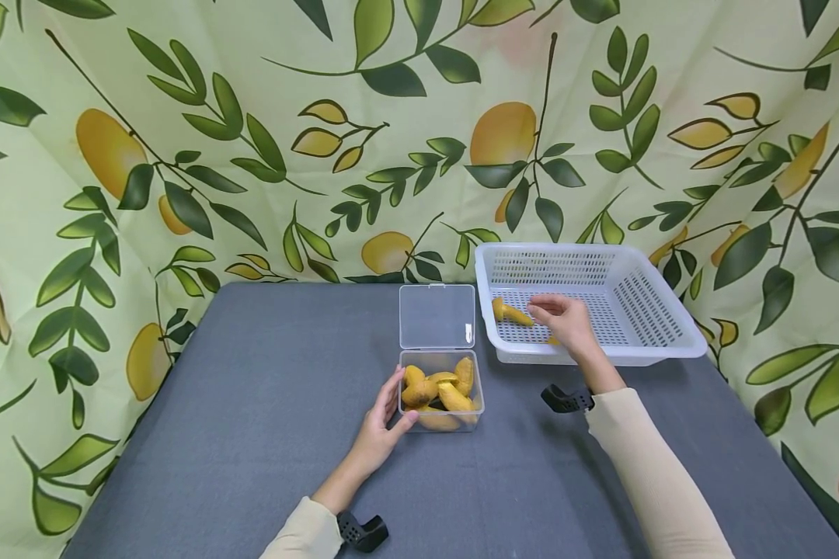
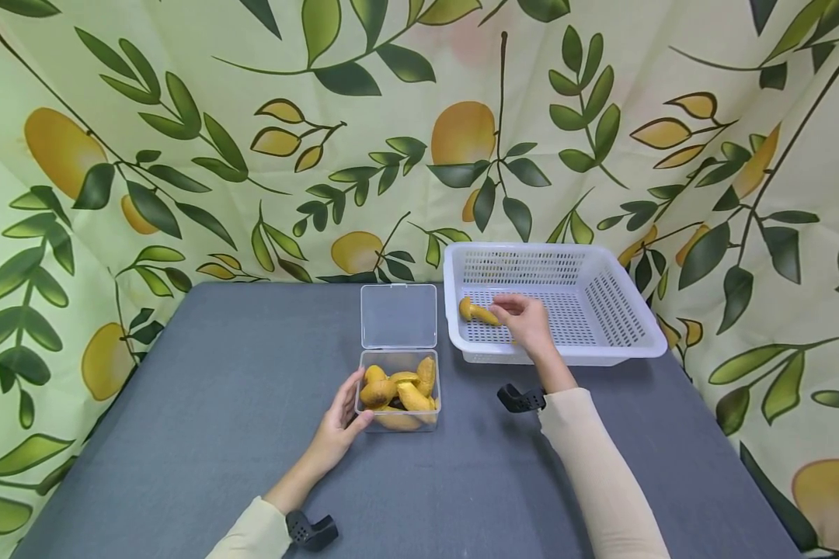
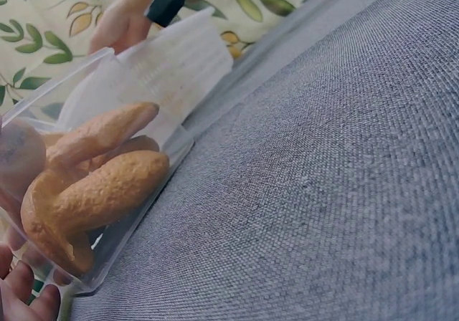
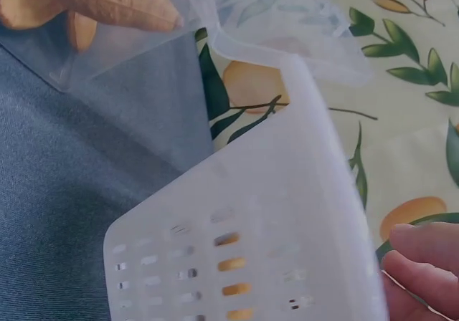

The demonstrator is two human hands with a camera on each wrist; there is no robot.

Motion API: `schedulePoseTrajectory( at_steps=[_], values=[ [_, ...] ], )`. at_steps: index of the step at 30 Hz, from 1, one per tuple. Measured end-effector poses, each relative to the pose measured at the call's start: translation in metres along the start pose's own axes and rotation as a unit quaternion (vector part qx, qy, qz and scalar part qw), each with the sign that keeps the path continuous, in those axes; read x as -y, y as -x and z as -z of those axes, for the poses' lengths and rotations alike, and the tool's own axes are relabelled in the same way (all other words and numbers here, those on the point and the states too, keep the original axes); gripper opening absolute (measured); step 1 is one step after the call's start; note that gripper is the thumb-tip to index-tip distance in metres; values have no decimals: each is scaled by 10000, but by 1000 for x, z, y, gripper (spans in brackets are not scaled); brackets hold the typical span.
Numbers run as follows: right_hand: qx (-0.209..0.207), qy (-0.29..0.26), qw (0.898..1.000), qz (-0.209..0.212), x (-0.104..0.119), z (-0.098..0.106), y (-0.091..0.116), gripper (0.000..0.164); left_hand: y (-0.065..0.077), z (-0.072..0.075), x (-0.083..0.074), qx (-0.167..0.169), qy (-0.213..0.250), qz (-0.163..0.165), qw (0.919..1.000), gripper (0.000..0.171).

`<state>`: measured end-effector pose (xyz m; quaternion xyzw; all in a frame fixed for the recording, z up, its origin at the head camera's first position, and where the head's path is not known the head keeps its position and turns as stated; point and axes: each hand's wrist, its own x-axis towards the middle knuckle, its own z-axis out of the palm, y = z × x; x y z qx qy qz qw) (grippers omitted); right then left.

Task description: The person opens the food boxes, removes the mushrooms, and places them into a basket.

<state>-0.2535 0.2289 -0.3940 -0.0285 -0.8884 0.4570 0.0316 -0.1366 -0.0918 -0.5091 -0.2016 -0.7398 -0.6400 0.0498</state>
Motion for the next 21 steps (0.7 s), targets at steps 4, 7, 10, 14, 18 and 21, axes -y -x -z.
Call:
schedulePoseTrajectory(
  at_steps=[4,7,10,14,18,21],
  values=[
    [-28,-67,9999,72,3,1,4,35,0,0,-1,-1,-40,57,10000,65],
    [-16,-55,9999,136,6,2,8,34,0,0,-1,-2,-65,79,9999,65],
    [8,-55,9998,197,7,2,11,34,0,1,-2,1,-41,96,9999,65],
    [-1,-22,9995,300,8,2,15,35,0,1,-3,5,-58,163,9999,65],
    [-60,34,9982,600,11,0,21,32,0,1,-4,2,-151,236,9996,65],
    [-76,32,9966,825,16,-3,27,31,0,1,-4,-8,-149,223,9996,65]
  ],
)
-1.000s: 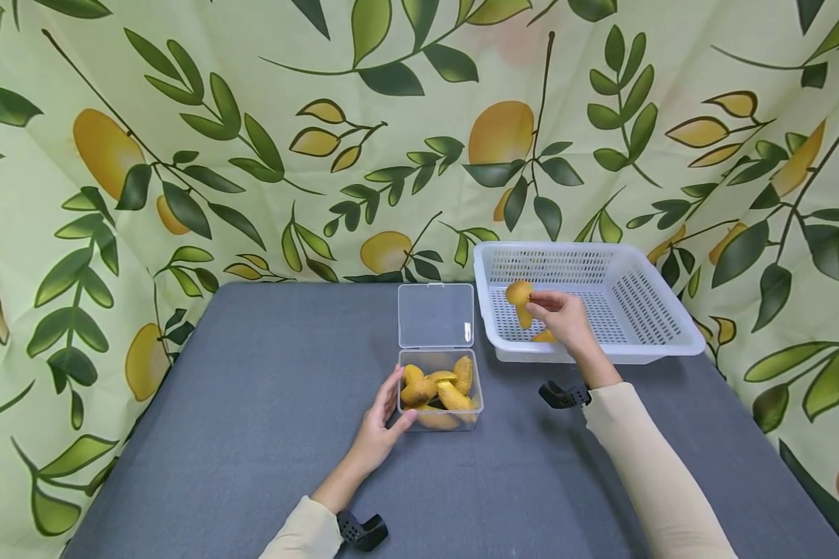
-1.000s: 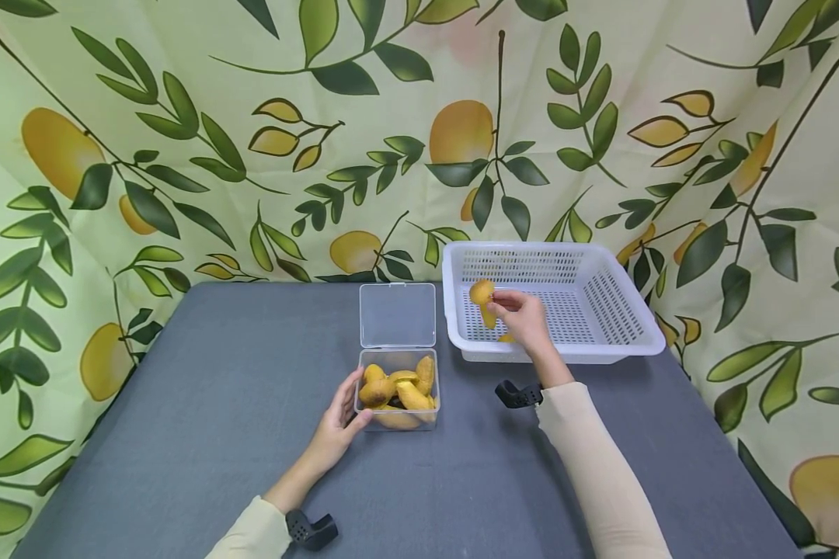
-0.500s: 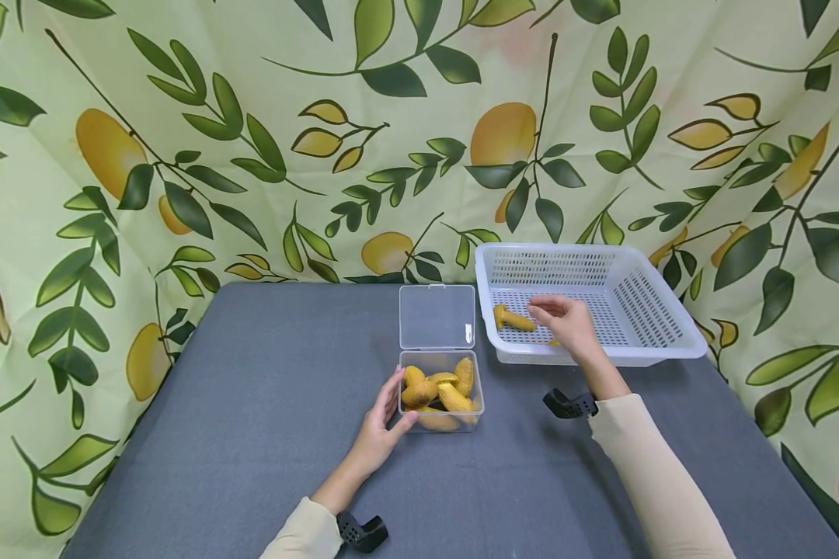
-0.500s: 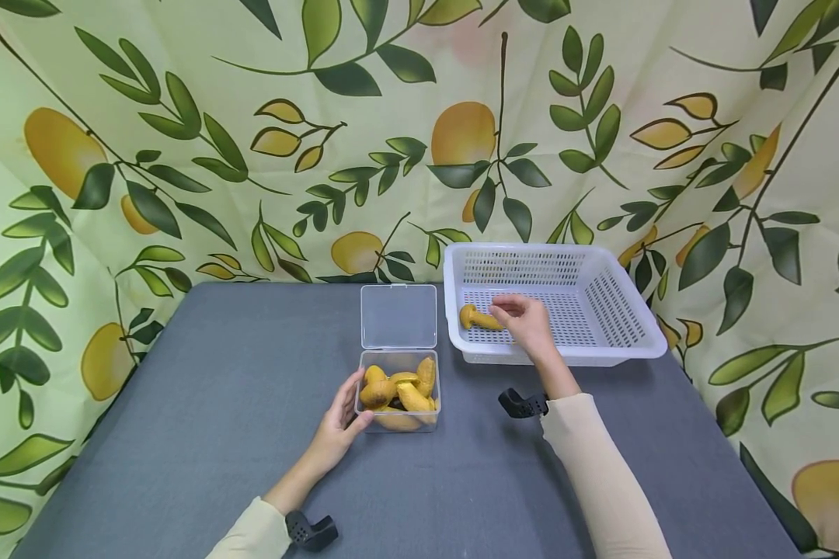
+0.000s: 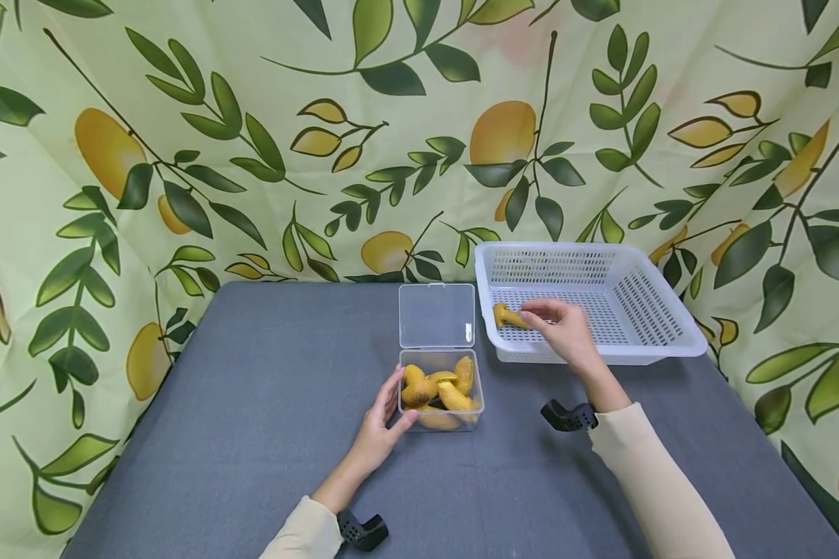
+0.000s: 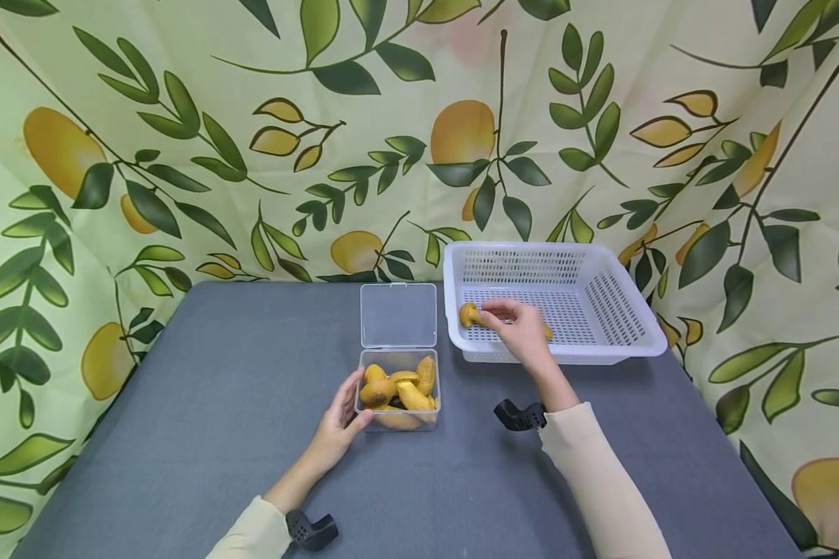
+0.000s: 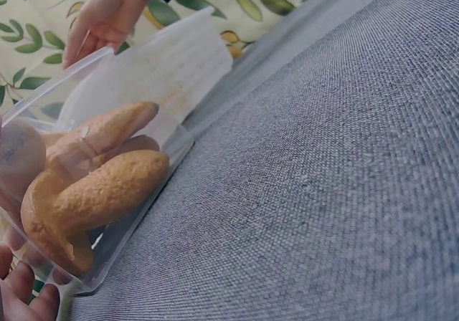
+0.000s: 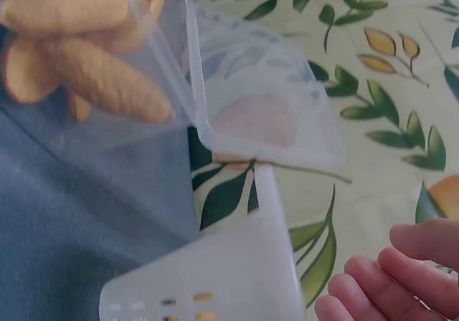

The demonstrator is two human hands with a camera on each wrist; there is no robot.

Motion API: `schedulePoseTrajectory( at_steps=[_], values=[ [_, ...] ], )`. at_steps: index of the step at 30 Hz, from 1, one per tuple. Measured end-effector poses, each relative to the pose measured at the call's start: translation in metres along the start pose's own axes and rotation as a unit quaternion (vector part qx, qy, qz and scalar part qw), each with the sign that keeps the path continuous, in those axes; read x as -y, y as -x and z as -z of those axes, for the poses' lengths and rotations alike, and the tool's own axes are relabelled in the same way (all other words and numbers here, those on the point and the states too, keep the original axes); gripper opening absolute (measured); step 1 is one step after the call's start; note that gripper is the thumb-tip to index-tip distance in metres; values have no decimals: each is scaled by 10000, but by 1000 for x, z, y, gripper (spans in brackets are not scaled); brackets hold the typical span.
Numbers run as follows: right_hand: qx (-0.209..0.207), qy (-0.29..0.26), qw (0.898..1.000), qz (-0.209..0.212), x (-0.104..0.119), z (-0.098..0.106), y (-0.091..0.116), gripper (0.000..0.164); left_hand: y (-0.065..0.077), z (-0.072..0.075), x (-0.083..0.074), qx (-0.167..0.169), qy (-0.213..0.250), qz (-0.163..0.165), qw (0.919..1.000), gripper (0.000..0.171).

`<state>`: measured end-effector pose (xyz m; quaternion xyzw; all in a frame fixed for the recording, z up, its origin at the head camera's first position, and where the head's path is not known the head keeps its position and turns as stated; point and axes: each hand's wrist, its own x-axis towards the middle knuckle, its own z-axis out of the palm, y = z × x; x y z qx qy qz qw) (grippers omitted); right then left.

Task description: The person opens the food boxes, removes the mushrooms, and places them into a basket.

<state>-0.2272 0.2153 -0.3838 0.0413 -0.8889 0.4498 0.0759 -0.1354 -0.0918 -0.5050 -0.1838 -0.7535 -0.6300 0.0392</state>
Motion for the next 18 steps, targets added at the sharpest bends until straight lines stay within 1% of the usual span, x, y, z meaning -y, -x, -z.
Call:
schedulePoseTrajectory(
  at_steps=[2,6,12,18],
  values=[
    [46,-79,9999,98,4,-2,3,31,0,0,0,-12,41,-19,10000,65],
    [152,-132,9997,132,11,-5,10,29,0,0,0,-40,84,-115,9999,65],
    [420,-363,9983,194,20,-10,19,26,-1,0,0,-137,78,-240,9996,64],
    [754,-609,9949,271,25,-20,28,24,0,0,0,-139,25,-78,9999,64]
  ],
)
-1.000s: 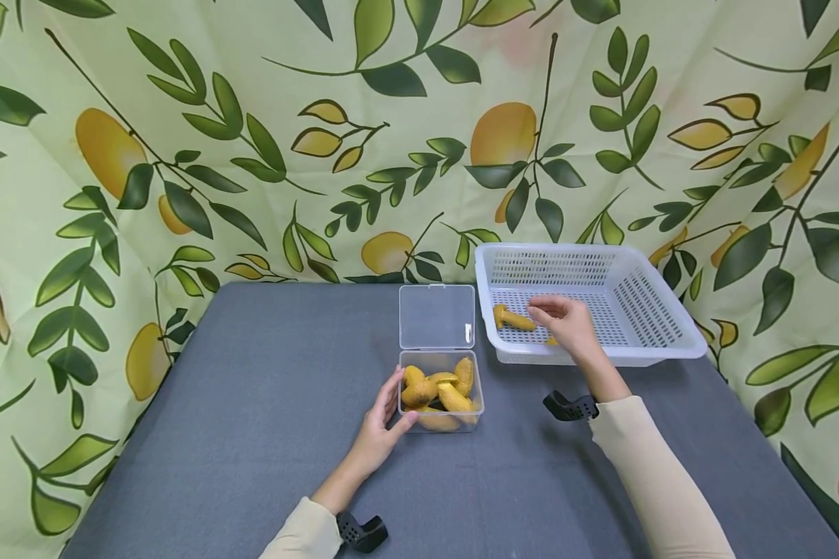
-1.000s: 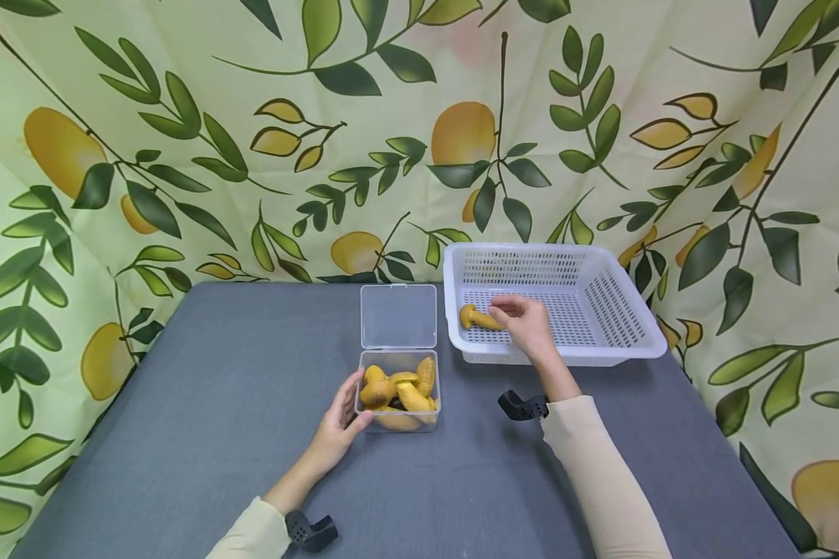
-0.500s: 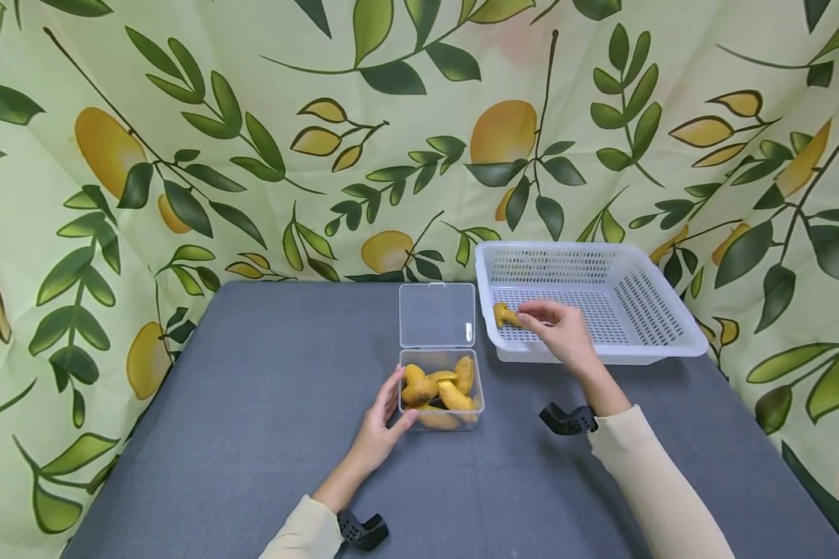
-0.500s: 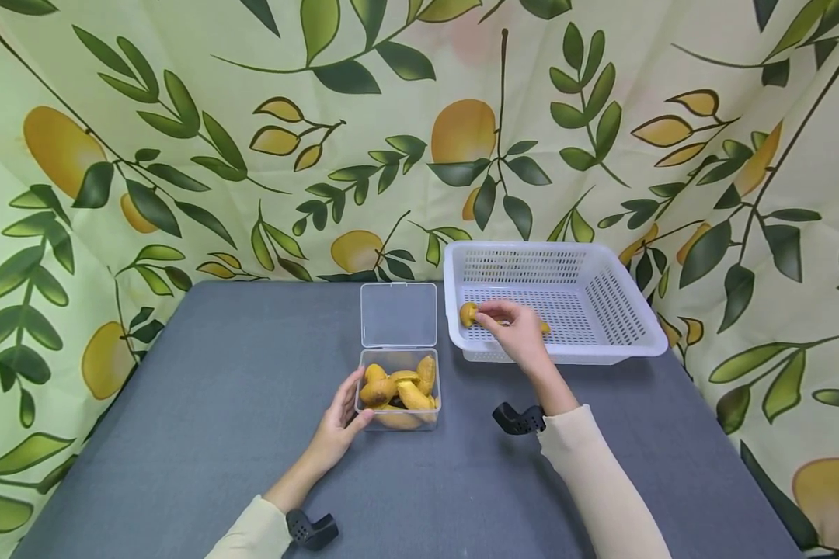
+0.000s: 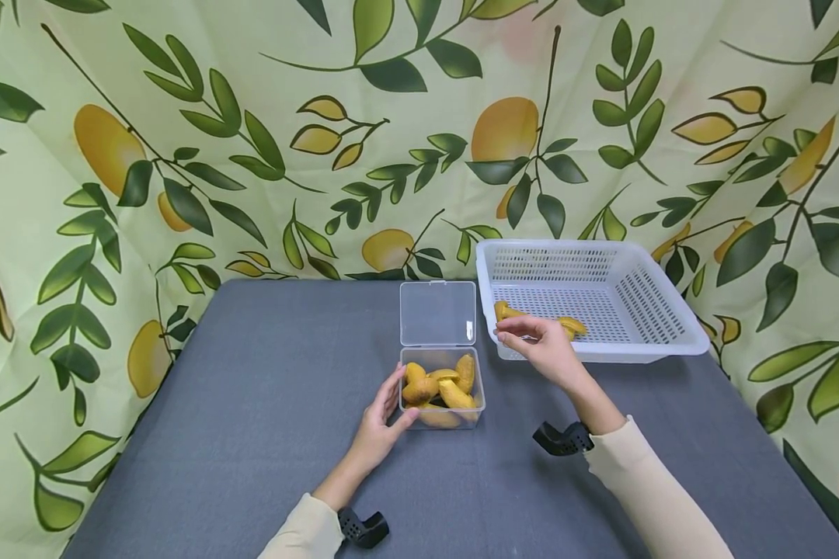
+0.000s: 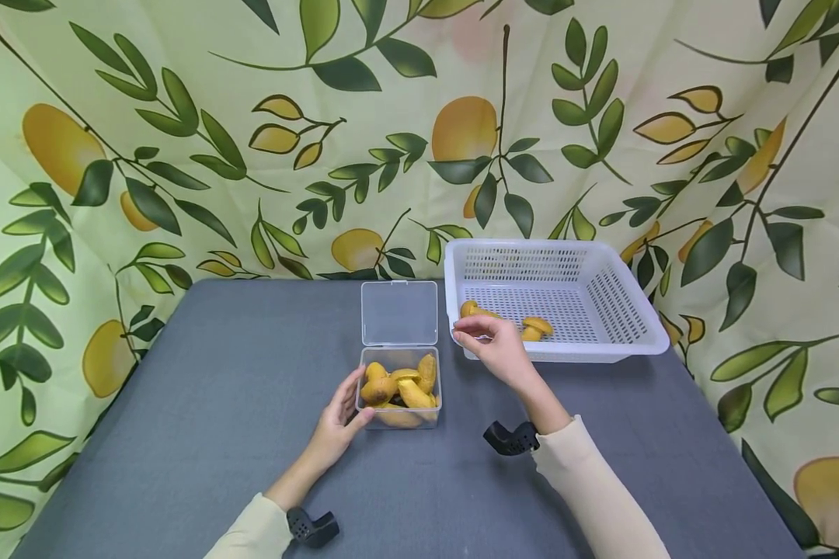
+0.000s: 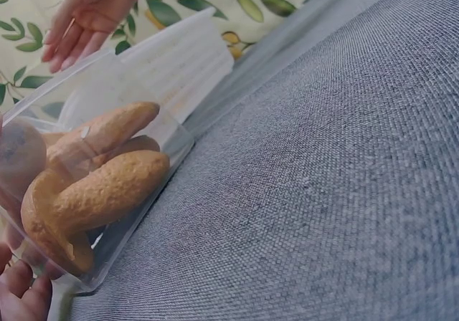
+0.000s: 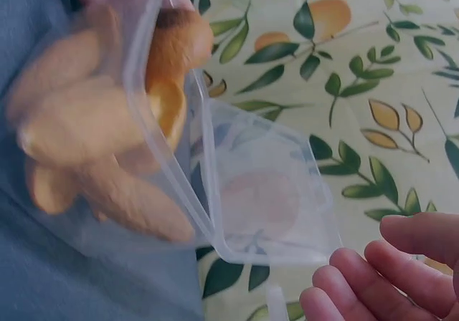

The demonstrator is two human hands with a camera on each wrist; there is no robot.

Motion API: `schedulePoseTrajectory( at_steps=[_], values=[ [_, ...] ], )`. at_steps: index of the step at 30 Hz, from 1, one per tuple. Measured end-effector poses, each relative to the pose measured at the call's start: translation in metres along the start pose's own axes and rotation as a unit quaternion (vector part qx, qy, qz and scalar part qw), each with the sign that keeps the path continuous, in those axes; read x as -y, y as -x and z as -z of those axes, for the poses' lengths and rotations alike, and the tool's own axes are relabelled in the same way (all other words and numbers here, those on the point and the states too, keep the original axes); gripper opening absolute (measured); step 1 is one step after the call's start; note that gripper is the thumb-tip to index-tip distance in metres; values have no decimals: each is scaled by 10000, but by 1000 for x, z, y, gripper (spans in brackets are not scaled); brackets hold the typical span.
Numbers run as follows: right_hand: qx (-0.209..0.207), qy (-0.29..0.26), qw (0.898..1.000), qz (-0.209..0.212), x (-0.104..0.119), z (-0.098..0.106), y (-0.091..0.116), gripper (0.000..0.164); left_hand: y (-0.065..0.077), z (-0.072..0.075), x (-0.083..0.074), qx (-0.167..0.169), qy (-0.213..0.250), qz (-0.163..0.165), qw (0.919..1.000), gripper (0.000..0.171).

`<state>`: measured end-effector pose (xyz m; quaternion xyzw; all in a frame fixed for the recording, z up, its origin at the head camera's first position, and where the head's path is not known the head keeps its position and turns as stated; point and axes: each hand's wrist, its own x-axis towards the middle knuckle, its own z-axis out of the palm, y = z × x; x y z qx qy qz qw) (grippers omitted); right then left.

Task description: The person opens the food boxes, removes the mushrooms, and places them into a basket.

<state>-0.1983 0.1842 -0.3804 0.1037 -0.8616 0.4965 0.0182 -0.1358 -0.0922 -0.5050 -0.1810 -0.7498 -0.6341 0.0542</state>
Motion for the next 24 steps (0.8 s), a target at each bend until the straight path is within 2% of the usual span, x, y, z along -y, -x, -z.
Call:
schedulePoseTrajectory(
  at_steps=[7,24],
  values=[
    [334,-359,9987,167,3,-15,5,23,-1,0,0,11,9,34,10000,64],
    [1127,-658,9897,595,13,-57,13,24,-1,0,1,83,-109,68,9999,64]
  ],
)
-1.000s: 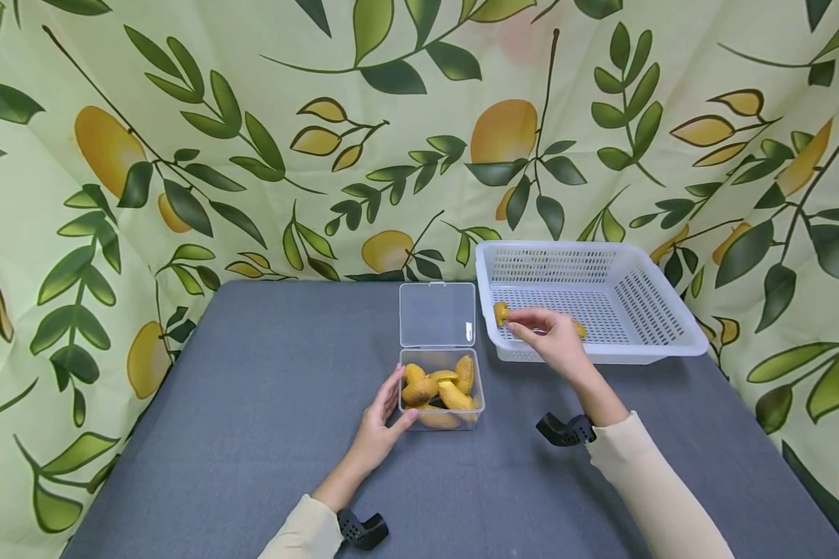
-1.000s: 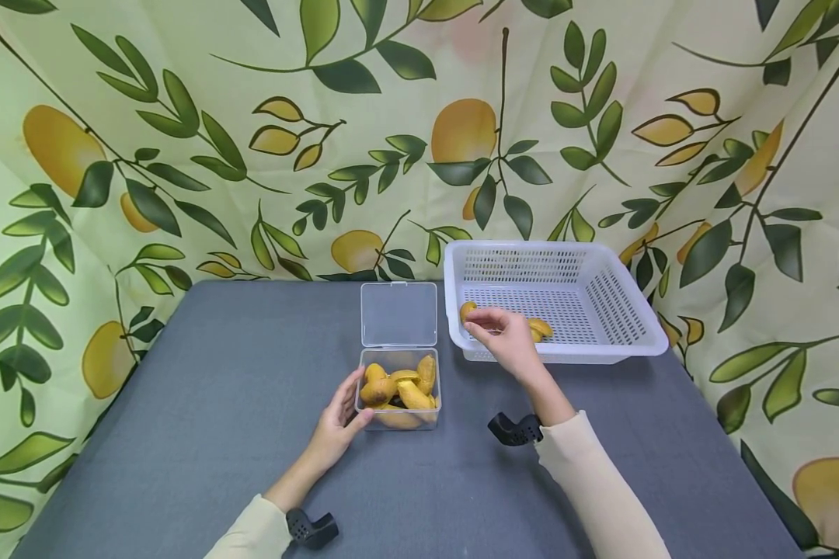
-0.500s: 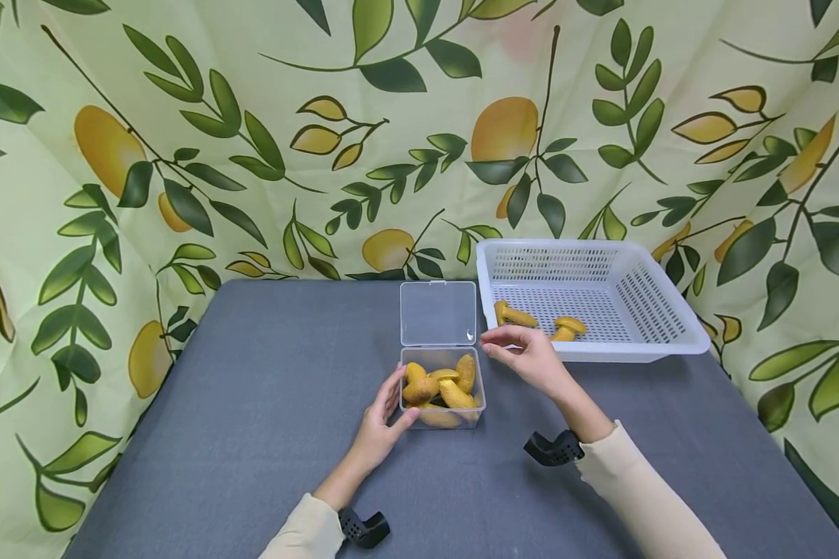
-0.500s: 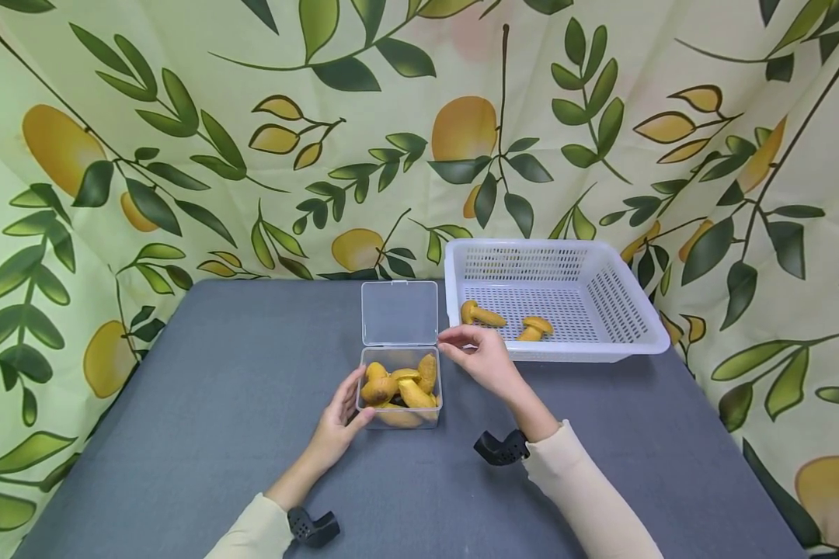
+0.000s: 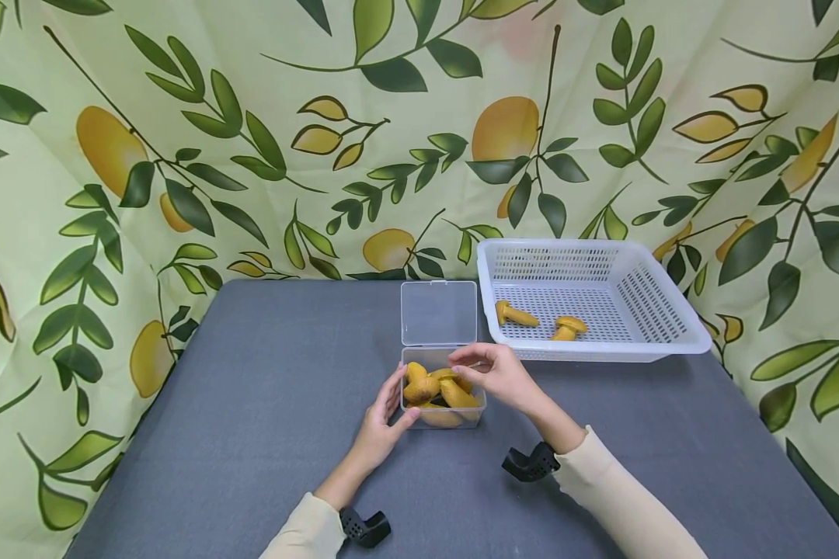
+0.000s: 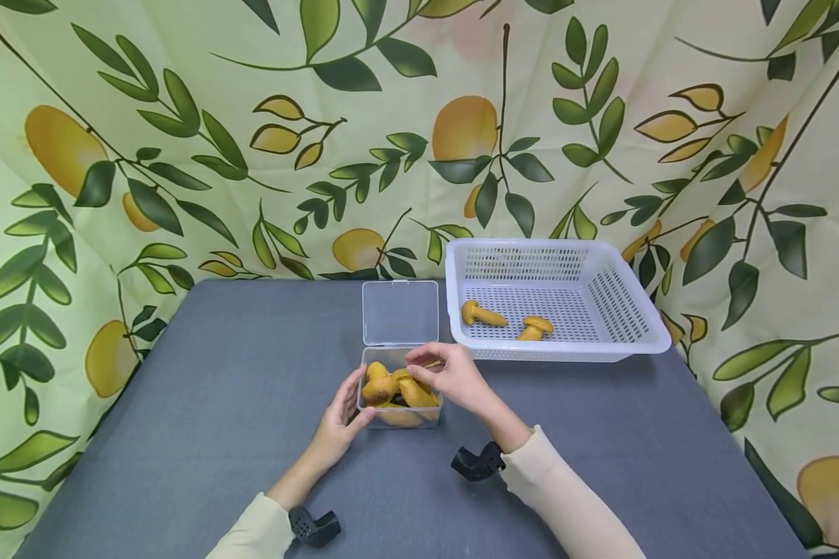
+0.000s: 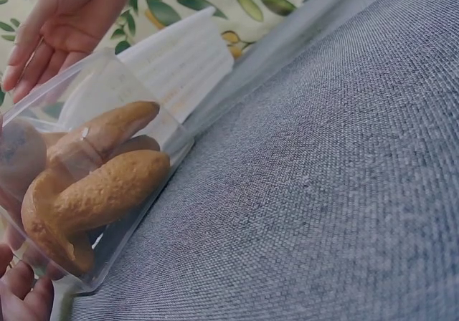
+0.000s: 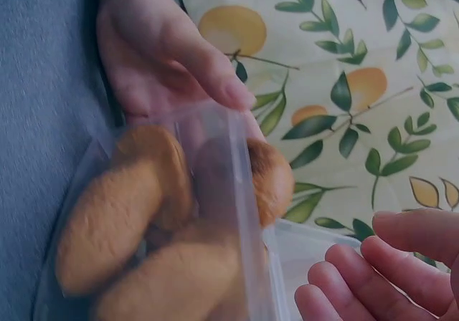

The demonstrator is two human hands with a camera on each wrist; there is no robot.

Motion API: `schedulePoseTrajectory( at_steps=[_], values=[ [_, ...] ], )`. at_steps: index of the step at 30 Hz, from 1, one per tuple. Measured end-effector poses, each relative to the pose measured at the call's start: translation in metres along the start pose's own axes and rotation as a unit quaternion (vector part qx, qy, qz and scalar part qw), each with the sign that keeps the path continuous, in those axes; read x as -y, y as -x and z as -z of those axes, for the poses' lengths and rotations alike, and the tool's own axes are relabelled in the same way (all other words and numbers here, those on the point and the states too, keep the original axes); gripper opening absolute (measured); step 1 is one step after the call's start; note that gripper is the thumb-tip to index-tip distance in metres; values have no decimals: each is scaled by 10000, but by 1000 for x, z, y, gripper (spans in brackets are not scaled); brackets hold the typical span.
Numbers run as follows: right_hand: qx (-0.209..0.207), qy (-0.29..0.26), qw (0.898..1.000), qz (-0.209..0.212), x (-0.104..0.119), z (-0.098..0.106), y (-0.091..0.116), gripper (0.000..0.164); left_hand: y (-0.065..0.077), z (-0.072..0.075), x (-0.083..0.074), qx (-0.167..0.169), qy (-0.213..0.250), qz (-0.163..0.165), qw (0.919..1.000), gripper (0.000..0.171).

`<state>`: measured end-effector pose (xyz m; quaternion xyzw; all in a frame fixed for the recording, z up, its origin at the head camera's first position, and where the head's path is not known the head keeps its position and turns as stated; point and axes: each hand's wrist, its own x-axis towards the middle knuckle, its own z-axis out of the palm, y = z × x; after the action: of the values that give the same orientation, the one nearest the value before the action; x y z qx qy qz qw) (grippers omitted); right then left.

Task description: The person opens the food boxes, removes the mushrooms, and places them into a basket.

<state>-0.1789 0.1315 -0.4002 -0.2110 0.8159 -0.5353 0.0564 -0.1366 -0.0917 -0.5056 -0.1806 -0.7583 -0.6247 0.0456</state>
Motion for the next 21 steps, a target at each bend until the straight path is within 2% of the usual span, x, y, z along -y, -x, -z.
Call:
schedulePoseTrajectory(
  at_steps=[5,11,21],
  values=[
    [138,-27,9999,49,-1,-10,-1,25,0,0,0,-4,-29,26,10000,65],
    [157,127,9996,194,-1,-18,-2,20,0,1,0,7,-4,32,10000,64],
    [167,206,9986,448,-9,-28,-4,20,0,1,-2,11,29,125,9999,65]
  ],
)
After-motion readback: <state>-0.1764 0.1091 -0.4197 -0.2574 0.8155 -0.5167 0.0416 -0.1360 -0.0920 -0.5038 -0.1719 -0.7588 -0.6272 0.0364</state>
